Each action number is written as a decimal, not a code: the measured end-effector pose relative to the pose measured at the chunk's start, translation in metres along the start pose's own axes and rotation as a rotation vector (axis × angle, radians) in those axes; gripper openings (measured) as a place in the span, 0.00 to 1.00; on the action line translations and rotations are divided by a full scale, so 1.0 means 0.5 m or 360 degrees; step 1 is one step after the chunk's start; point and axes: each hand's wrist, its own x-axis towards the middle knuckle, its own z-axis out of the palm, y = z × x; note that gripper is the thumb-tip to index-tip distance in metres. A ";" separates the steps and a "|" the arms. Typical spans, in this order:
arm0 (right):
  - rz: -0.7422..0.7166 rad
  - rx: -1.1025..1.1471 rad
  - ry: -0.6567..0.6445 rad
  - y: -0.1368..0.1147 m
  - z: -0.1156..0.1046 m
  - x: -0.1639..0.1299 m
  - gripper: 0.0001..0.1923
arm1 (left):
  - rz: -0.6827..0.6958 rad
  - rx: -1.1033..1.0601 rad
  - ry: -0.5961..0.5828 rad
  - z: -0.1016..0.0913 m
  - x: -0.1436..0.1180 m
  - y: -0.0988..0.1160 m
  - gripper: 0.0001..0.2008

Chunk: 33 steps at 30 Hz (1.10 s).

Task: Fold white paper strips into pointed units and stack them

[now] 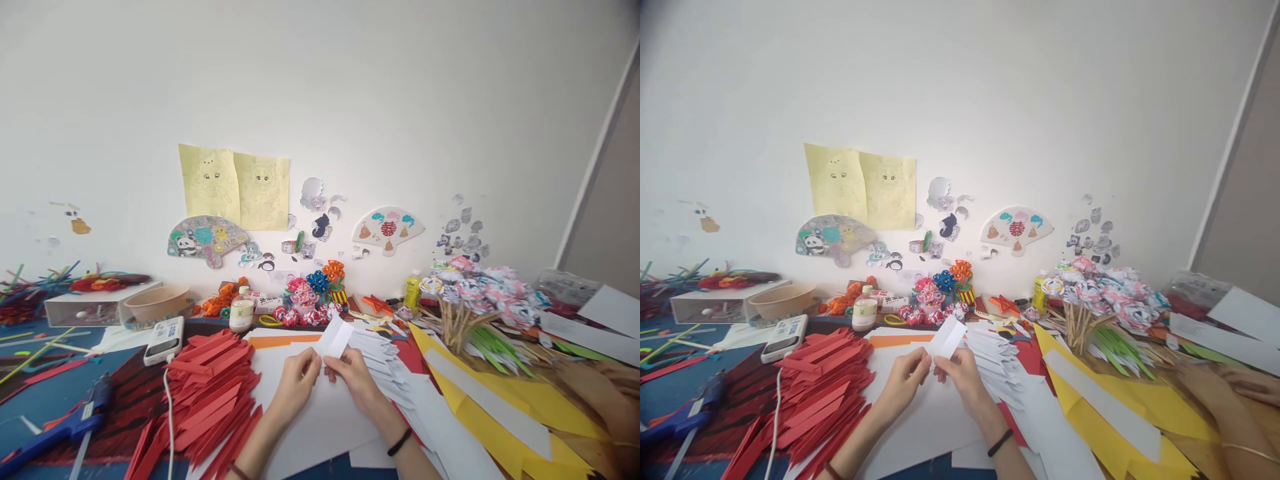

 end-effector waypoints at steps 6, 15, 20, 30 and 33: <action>0.0067 -0.0045 -0.0035 0.000 0.004 0.001 0.11 | -0.0055 -0.0025 0.0022 -0.016 0.007 -0.005 0.17; 0.0099 0.0009 -0.0164 -0.008 0.005 -0.002 0.10 | -0.0036 0.0001 0.0044 -0.019 0.005 0.007 0.17; 0.0140 -0.0021 -0.0018 0.002 0.000 0.004 0.16 | 0.0007 0.0034 0.0012 -0.017 -0.001 0.015 0.19; 0.0208 -0.0029 -0.0179 -0.030 0.008 -0.012 0.18 | -0.0027 0.0190 0.0248 -0.042 0.013 0.015 0.14; 0.0208 -0.0072 -0.0263 -0.030 0.019 -0.015 0.16 | 0.0021 0.0170 0.0292 -0.042 0.013 0.020 0.10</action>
